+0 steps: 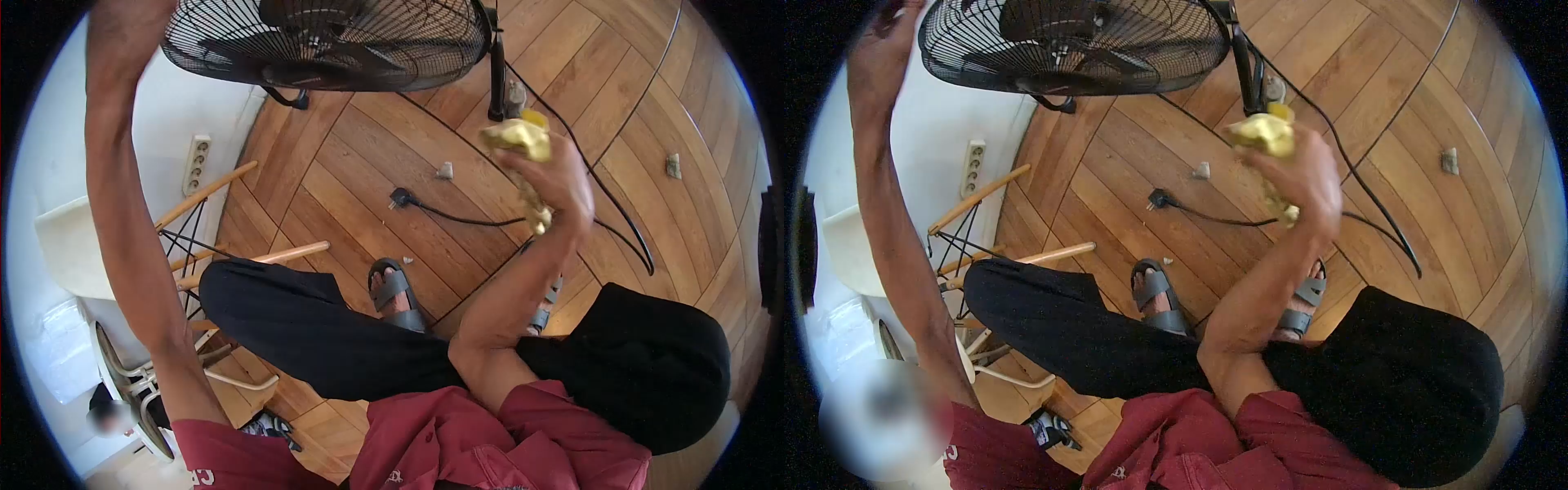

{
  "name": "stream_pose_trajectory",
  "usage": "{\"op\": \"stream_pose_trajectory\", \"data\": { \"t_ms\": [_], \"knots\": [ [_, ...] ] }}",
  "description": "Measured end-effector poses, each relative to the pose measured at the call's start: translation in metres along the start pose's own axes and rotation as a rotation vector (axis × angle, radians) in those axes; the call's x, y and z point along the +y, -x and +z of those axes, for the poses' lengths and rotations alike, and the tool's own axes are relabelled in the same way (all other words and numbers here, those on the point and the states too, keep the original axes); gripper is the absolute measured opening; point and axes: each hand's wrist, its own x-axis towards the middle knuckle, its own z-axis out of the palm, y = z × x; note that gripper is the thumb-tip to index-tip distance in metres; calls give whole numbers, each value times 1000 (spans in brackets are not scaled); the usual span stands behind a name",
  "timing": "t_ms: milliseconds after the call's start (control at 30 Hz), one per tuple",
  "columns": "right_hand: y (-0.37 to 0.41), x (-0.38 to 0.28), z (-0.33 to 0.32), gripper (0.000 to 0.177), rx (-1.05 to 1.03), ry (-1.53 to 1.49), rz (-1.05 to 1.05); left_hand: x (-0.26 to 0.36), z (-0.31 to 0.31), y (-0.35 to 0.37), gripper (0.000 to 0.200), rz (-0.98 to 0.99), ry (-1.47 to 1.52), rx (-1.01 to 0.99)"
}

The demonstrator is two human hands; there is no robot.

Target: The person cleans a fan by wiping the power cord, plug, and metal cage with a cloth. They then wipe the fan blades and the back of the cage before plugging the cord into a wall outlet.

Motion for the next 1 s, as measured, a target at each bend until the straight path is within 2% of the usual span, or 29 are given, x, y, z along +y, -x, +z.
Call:
{"op": "stream_pose_trajectory", "data": {
  "t_ms": [33, 100, 133, 167, 200, 233, 267, 300, 367, 400, 467, 533, 567, 667, 767, 867, 900, 967, 1000],
  "knots": [
    [-3, -5, 7, 49, -71, 64, 30, -22, 2, 0, 70, 67, 101, 151],
    [-7, -14, 17, 52, -216, 187, 86, -14, 18, 29, 32, 44, -18, 216],
    [-2, -13, 17, 56, -171, 222, 86, -6, 28, 54, 16, 34, -79, 241],
    [3, -9, 12, 57, -82, 167, 56, 31, 51, 85, 17, -29, 80, 21],
    [7, -2, 3, 58, 7, 116, 20, 62, 70, 103, 19, -32, 391, -281],
    [13, -1, -5, 59, 98, 68, -16, 84, 94, 128, 26, 186, 130, -446],
    [22, -10, -13, 57, 284, 27, -9, 108, 112, 151, 38, 85, -2, -915],
    [32, -19, -20, 54, 470, -11, -5, 117, 146, 189, 42, 8, 128, -1000],
    [40, -29, -30, 53, 666, -112, -75, 130, 195, 229, 44, -101, 347, -990],
    [43, -30, -33, 52, 770, -165, -107, 136, 222, 249, 43, -94, 293, -953],
    [47, -30, -35, 53, 785, -248, -133, 147, 262, 265, 41, -73, 192, -874],
    [43, -21, -38, 52, 791, -316, -153, 150, 286, 264, 37, -81, 190, -912],
    [43, -15, -40, 51, 802, -285, -137, 154, 288, 257, 36, -85, 188, -940],
    [38, 0, -46, 49, 851, -228, -113, 163, 286, 226, 26, -40, 332, -775],
    [34, 0, -52, 48, 898, -259, -99, 187, 288, 145, 21, 80, 217, -488],
    [29, -1, -53, 45, 838, -602, -210, 204, 344, 95, 18, 91, -190, -298],
    [27, 1, -55, 44, 819, -638, -193, 207, 366, 91, 20, 70, -281, -346],
    [22, 13, -59, 41, 861, -515, -203, 211, 413, 100, 24, 31, -456, -438],
    [21, 17, -62, 41, 887, -503, -195, 217, 420, 99, 25, 7, -518, -500]
  ]
}}
